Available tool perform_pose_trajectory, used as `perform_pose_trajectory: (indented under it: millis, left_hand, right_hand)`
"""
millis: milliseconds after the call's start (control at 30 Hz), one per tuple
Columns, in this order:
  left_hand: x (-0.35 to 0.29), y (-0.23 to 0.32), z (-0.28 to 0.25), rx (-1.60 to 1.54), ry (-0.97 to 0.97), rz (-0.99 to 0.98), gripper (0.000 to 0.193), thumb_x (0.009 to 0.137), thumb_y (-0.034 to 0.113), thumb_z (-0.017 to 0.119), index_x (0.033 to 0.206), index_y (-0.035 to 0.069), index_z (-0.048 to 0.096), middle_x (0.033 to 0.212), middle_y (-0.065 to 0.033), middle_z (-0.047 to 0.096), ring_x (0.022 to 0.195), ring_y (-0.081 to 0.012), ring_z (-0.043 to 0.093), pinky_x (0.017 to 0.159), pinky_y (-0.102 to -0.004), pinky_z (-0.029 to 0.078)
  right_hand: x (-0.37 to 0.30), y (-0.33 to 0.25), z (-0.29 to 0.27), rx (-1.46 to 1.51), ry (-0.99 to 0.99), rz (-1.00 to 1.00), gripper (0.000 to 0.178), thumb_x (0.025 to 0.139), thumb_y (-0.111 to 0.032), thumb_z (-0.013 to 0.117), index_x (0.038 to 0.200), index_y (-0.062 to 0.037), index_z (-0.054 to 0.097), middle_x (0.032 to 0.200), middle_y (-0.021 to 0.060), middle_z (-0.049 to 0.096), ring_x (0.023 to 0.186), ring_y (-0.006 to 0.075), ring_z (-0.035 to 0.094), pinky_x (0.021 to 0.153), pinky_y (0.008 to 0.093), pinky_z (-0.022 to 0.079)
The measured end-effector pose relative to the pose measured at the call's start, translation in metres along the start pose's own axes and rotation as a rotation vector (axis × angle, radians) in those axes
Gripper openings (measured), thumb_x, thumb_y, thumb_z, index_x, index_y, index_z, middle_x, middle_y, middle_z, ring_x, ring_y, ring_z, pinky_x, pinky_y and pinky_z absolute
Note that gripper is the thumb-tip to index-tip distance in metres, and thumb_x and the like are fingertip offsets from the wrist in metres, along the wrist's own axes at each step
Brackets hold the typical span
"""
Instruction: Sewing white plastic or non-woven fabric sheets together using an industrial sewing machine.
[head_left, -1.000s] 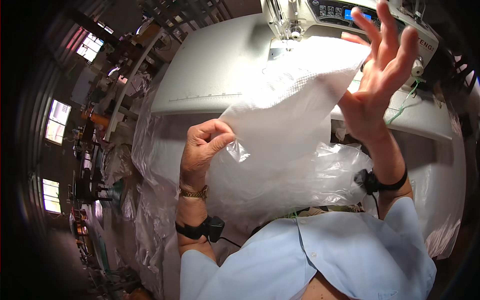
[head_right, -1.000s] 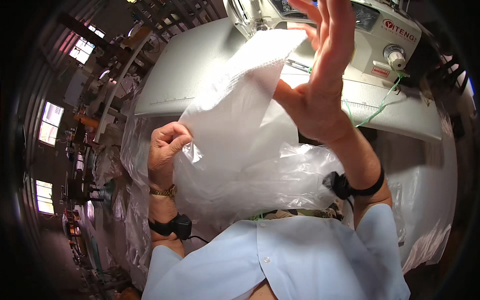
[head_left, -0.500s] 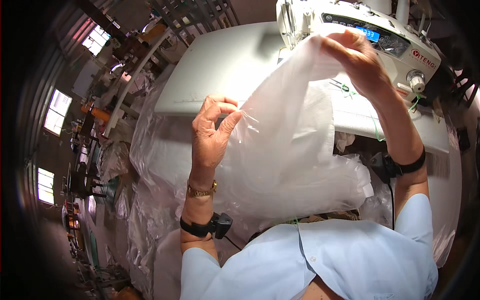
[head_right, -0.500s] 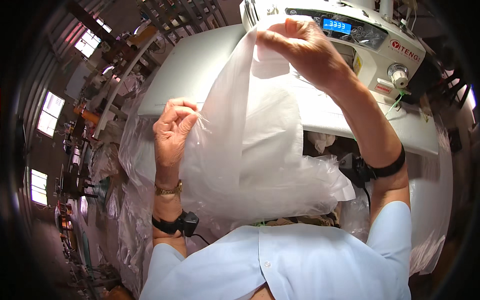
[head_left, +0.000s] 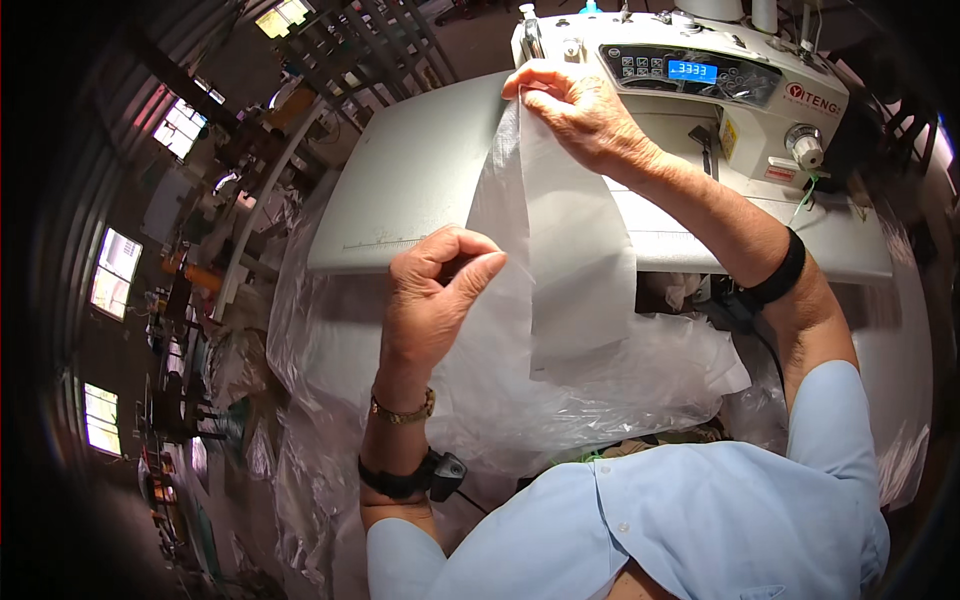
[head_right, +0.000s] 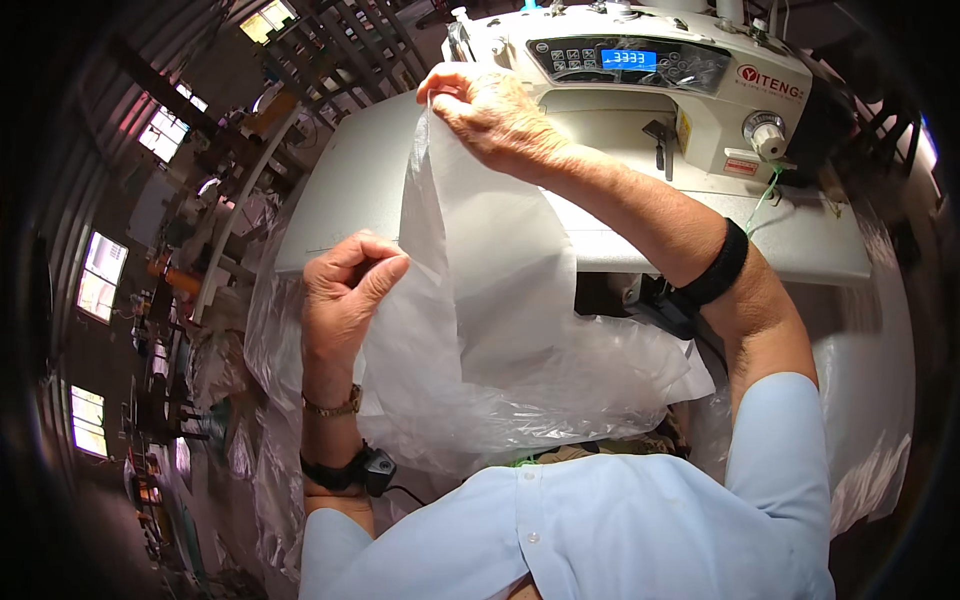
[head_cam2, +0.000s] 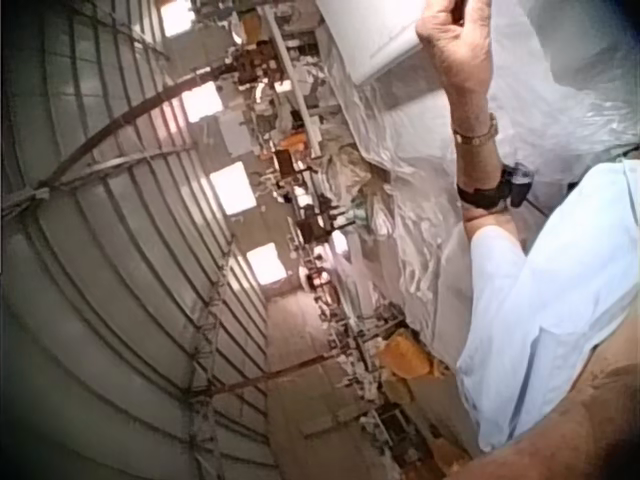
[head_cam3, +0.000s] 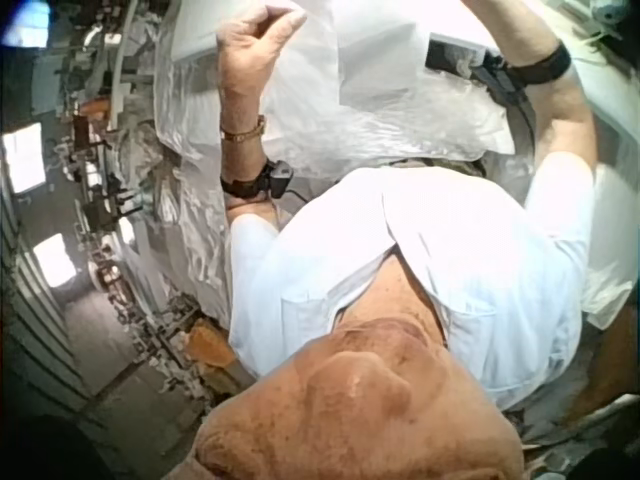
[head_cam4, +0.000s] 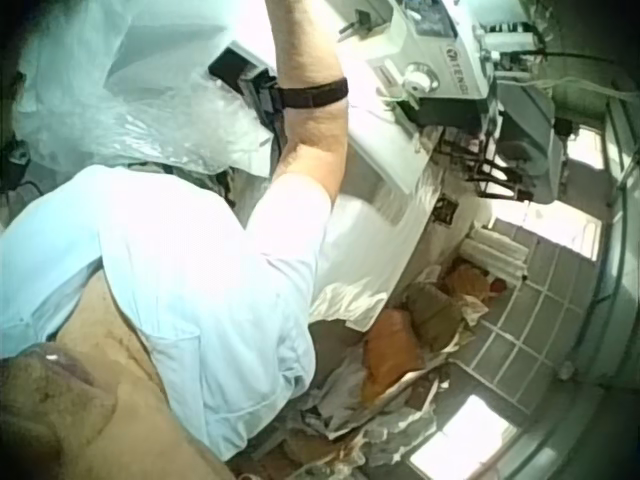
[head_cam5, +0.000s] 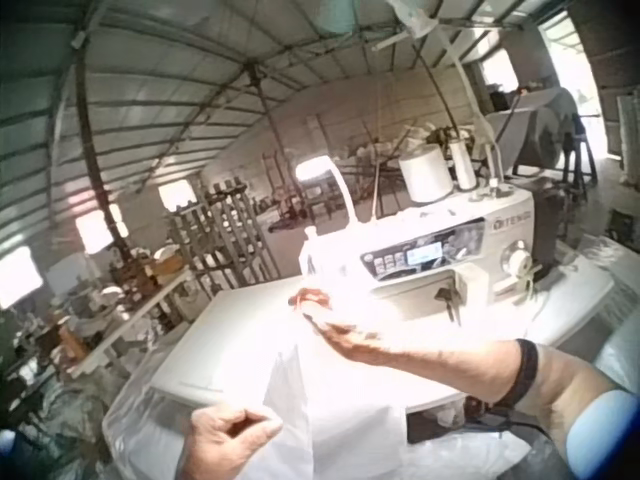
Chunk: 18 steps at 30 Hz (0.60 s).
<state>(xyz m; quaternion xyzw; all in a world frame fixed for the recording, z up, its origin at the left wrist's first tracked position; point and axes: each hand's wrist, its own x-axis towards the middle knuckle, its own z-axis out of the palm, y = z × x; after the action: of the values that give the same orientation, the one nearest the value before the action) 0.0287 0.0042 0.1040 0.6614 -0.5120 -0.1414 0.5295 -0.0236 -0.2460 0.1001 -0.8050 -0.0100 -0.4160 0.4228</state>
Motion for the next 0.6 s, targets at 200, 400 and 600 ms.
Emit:
perform_pose_trajectory:
  millis: [200, 400, 600]
  left_hand:
    - [-0.008, 0.017, 0.044, 0.236, 0.055, 0.384, 0.017, 0.074, -0.003, 0.079, 0.087, 0.003, 0.07, 0.108, -0.0108, 0.058, 0.097, -0.0222, 0.057, 0.079, -0.03, 0.049]
    - [-0.048, -0.014, 0.056, 0.856, 0.428, 0.405, 0.005, 0.083, 0.013, 0.074, 0.087, 0.011, 0.072, 0.133, -0.0162, 0.052, 0.122, -0.0337, 0.047, 0.098, -0.0431, 0.039]
    - [-0.061, -0.041, 0.017, 1.11, 0.4, 0.212, 0.005, 0.088, 0.013, 0.069, 0.088, 0.008, 0.071, 0.117, -0.0137, 0.061, 0.102, -0.0265, 0.06, 0.094, -0.0394, 0.043]
  right_hand:
    - [0.003, -0.044, 0.011, -0.349, 0.193, -0.143, 0.019, 0.097, -0.019, 0.058, 0.1, 0.0004, 0.059, 0.075, 0.0161, 0.064, 0.068, 0.0258, 0.063, 0.067, 0.0332, 0.049]
    - [0.012, -0.05, 0.009, -0.55, 0.275, -0.312, 0.028, 0.095, -0.026, 0.061, 0.084, -0.0008, 0.057, 0.066, 0.014, 0.062, 0.064, 0.0338, 0.064, 0.057, 0.038, 0.049]
    - [0.008, -0.06, -0.002, -0.477, 0.266, -0.319, 0.024, 0.094, -0.023, 0.063, 0.089, 0.0002, 0.058, 0.075, 0.0174, 0.066, 0.068, 0.035, 0.065, 0.062, 0.035, 0.052]
